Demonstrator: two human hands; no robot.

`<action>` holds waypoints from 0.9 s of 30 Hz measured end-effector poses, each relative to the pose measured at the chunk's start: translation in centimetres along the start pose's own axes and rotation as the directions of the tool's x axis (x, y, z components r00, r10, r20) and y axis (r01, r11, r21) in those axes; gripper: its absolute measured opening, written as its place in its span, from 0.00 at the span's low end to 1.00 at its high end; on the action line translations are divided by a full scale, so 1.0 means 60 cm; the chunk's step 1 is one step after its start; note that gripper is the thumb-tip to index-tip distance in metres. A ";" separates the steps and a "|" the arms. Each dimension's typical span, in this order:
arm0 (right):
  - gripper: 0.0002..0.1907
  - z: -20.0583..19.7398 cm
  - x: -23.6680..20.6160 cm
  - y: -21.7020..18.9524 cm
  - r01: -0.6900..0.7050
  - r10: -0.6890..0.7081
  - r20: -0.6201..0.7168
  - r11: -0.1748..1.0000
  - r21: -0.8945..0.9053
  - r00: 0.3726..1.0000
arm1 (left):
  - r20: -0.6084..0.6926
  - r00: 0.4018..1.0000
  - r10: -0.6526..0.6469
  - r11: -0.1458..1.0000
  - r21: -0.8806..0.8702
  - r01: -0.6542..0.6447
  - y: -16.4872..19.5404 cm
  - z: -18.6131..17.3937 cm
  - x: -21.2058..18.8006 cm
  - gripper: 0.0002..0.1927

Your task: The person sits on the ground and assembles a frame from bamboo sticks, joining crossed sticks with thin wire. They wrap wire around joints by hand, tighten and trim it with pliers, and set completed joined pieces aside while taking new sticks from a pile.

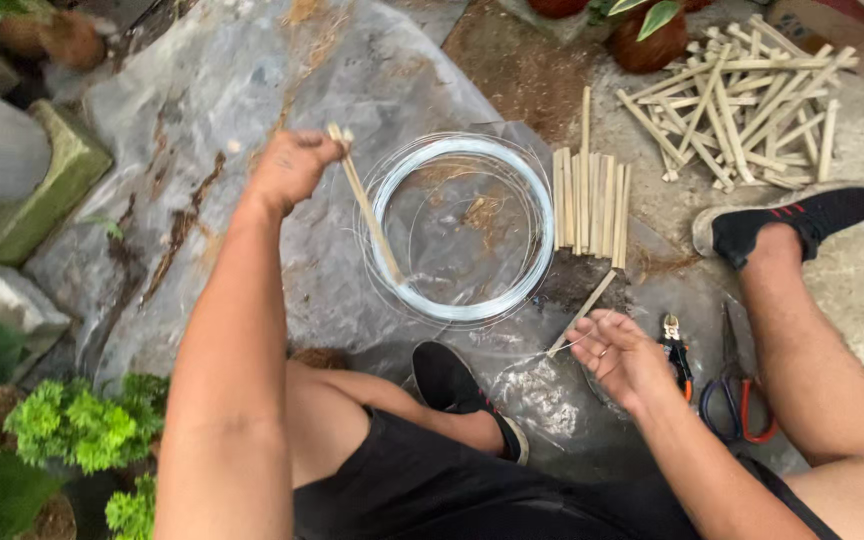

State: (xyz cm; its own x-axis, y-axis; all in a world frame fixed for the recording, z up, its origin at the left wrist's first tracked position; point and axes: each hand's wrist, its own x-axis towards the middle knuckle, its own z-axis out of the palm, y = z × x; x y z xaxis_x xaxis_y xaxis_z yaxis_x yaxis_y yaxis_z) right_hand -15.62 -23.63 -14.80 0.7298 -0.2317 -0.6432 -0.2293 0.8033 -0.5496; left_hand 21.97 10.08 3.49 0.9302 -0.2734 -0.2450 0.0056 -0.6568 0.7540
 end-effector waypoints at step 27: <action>0.07 0.138 -0.155 0.013 0.403 -0.256 0.418 0.859 -0.315 0.872 | 0.579 0.806 0.126 0.977 -0.212 0.000 0.091 0.266 -0.362 0.16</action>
State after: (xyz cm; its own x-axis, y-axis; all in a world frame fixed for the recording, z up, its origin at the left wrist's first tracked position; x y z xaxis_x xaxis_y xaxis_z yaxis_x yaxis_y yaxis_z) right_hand -17.27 -16.33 -4.84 0.9639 -0.1788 -0.1972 -0.1054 0.4242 -0.8994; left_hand -4.09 1.20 3.23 0.5380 -0.7093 -0.4554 0.0832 -0.4929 0.8661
